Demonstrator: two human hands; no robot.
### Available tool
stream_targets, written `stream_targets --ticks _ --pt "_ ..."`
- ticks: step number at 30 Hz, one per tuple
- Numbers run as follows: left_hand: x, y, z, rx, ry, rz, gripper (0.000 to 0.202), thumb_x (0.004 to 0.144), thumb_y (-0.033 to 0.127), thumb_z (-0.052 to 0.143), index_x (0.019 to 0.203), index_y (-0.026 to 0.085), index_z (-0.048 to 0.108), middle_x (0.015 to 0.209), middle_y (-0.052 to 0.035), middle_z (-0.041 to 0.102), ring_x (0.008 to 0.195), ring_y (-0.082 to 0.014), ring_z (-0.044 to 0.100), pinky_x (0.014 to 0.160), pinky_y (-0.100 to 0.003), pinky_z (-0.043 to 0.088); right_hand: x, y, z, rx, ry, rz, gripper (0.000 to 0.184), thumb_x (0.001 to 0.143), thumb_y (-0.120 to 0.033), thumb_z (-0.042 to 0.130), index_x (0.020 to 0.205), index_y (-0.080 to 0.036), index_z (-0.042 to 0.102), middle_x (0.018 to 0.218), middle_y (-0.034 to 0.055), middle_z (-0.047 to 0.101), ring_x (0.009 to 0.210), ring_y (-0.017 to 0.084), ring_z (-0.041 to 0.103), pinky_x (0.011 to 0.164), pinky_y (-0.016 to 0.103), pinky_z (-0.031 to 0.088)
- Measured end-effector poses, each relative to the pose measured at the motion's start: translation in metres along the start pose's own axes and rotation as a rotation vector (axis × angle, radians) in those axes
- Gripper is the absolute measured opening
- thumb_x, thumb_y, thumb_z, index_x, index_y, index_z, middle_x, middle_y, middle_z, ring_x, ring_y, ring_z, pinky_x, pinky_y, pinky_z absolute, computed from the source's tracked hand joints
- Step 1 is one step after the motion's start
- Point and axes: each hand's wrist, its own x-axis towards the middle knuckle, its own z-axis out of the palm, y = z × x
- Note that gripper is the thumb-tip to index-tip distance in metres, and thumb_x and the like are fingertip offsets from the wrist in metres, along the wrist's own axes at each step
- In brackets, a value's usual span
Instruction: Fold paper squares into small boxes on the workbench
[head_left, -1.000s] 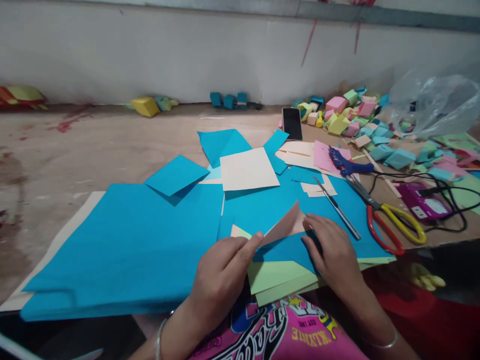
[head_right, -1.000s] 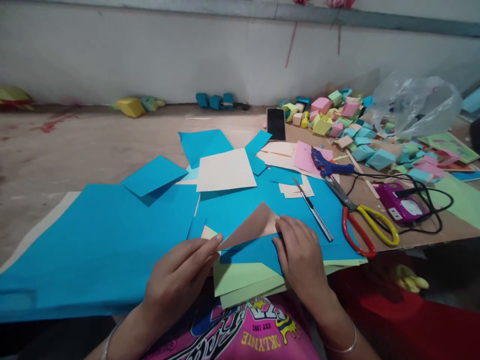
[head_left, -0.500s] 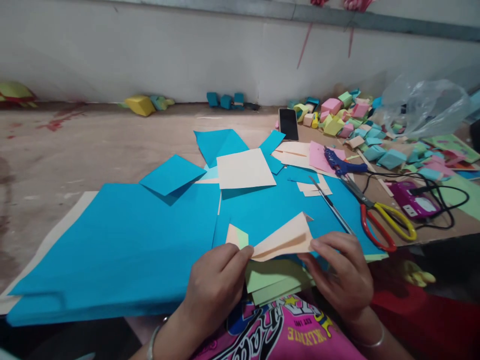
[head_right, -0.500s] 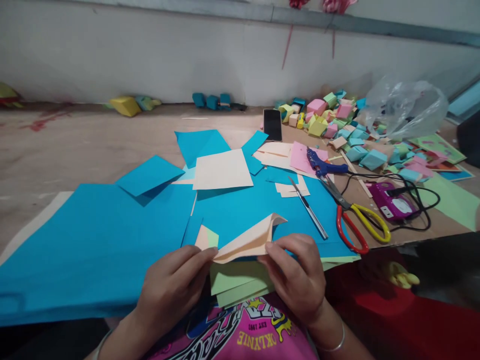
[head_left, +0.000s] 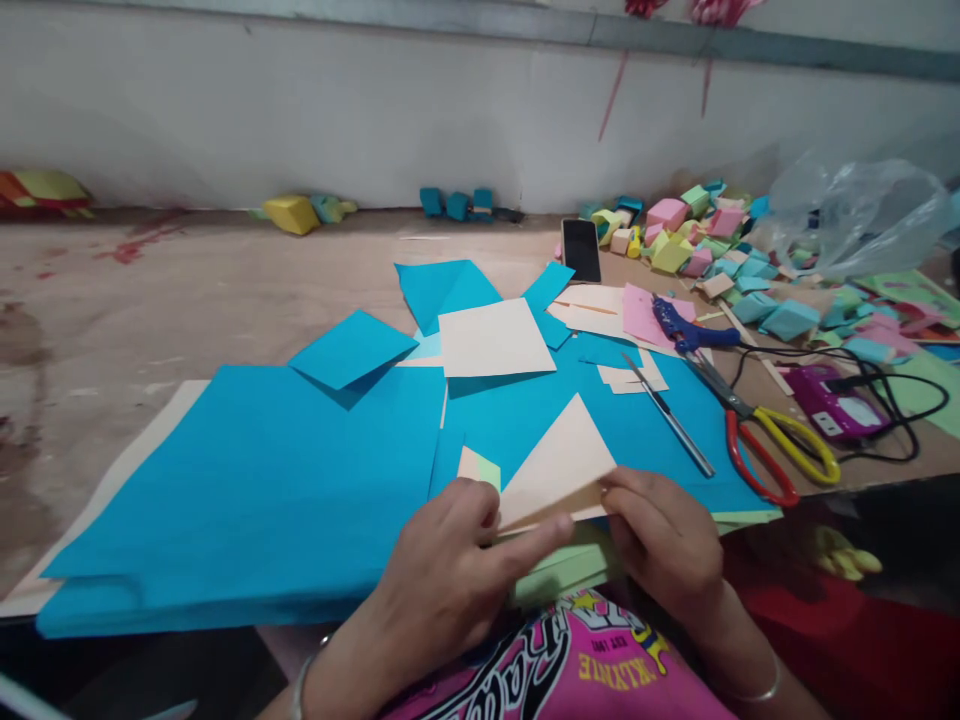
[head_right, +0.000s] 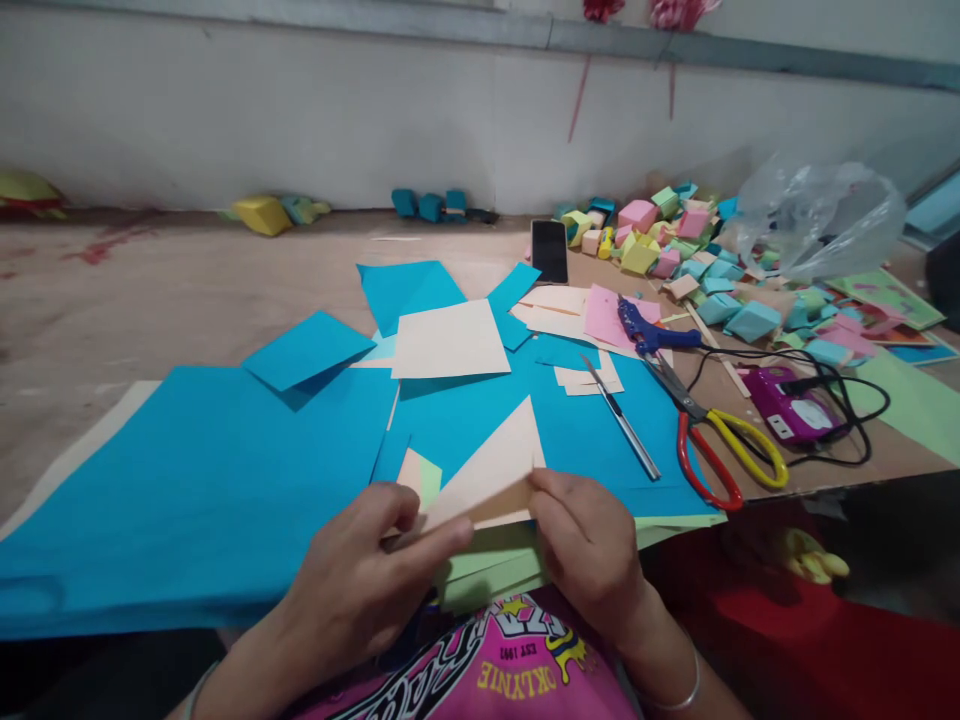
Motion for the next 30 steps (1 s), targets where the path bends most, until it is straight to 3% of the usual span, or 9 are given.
stream_targets --ticks 2,5,10,13,18,22,26,28,30 --pt "0.000 -0.001 -0.003 0.067 0.006 0.034 0.061 0.085 0.006 0.055 0.134 0.042 0.047 0.102 -0.0059 0.053 0.093 -0.0220 0.054 0.080 -0.040 0.051 0.002 0.004 0.000 0.018 -0.047 0.025 0.017 0.087 -0.008 0.052 0.096 -0.017 0.063 0.100 0.0136 0.069 0.096 0.022 0.065 0.079 0.034 0.054" --pt "0.002 -0.003 -0.009 0.126 -0.023 0.053 0.060 0.084 0.009 0.062 0.134 0.038 0.049 0.132 -0.0061 0.048 0.127 -0.0276 0.042 0.108 -0.050 0.038 0.005 0.008 -0.002 0.027 -0.142 0.033 0.022 0.089 -0.009 0.049 0.101 -0.017 0.064 0.107 0.0144 0.067 0.101 0.023 0.063 0.081 0.034 0.054" --pt "0.010 0.005 -0.024 0.138 -0.113 0.181 0.049 0.087 0.042 0.062 0.134 0.039 0.050 0.150 0.0031 0.039 0.141 -0.0311 0.027 0.116 -0.058 0.024 0.013 0.005 -0.004 0.115 -0.248 0.003 0.033 0.089 -0.012 0.052 0.121 -0.015 0.058 0.133 0.0180 0.054 0.123 0.026 0.051 0.094 0.038 0.051" --pt "0.019 0.014 -0.028 0.205 -0.154 0.332 0.041 0.095 0.032 0.050 0.135 0.044 0.047 0.155 0.0175 0.026 0.147 -0.0197 0.014 0.122 -0.054 0.008 0.017 0.000 -0.002 0.220 -0.268 -0.058 0.033 0.089 -0.014 0.050 0.121 -0.012 0.057 0.136 0.0198 0.051 0.131 0.026 0.044 0.100 0.041 0.048" --pt "0.027 0.008 -0.019 0.257 -0.131 0.253 0.036 0.096 0.020 0.048 0.130 0.032 0.054 0.143 0.0041 0.049 0.143 -0.0211 0.027 0.120 -0.059 0.003 0.017 0.004 -0.004 0.238 -0.272 -0.155 0.028 0.088 -0.011 0.049 0.114 -0.013 0.060 0.125 0.0153 0.063 0.135 0.029 0.042 0.106 0.054 0.041" --pt "0.025 -0.005 -0.017 0.320 0.051 0.103 0.023 0.093 0.009 0.050 0.102 0.022 0.066 0.120 -0.0012 0.065 0.134 -0.0268 0.041 0.117 -0.064 0.010 0.008 0.020 -0.009 0.243 -0.264 -0.087 0.026 0.086 -0.003 0.049 0.106 -0.017 0.060 0.125 0.0118 0.065 0.135 0.028 0.043 0.108 0.059 0.036" --pt "0.018 -0.013 -0.014 0.241 -0.136 0.004 0.020 0.093 0.010 0.048 0.088 0.021 0.064 0.105 -0.0020 0.069 0.117 -0.0251 0.055 0.109 -0.059 0.028 -0.003 0.036 -0.011 0.207 -0.273 -0.016 0.024 0.088 -0.005 0.049 0.104 -0.021 0.059 0.118 0.0074 0.069 0.131 0.026 0.048 0.106 0.057 0.038" --pt "0.014 -0.016 -0.010 0.153 -0.231 -0.051 0.016 0.092 0.014 0.052 0.082 0.020 0.063 0.090 -0.0027 0.068 0.096 -0.0215 0.061 0.093 -0.047 0.043 -0.005 0.040 -0.012 0.196 -0.277 0.019 0.022 0.089 -0.009 0.050 0.104 -0.022 0.059 0.115 0.0078 0.070 0.123 0.025 0.055 0.100 0.051 0.045" --pt "0.011 -0.018 -0.005 0.081 -0.256 -0.142 0.014 0.090 0.018 0.054 0.079 0.020 0.063 0.080 -0.0036 0.065 0.080 -0.0195 0.059 0.072 -0.036 0.045 -0.005 0.040 -0.013 0.198 -0.293 0.041 0.019 0.090 -0.013 0.052 0.104 -0.022 0.060 0.114 0.0086 0.070 0.112 0.023 0.060 0.093 0.045 0.049"
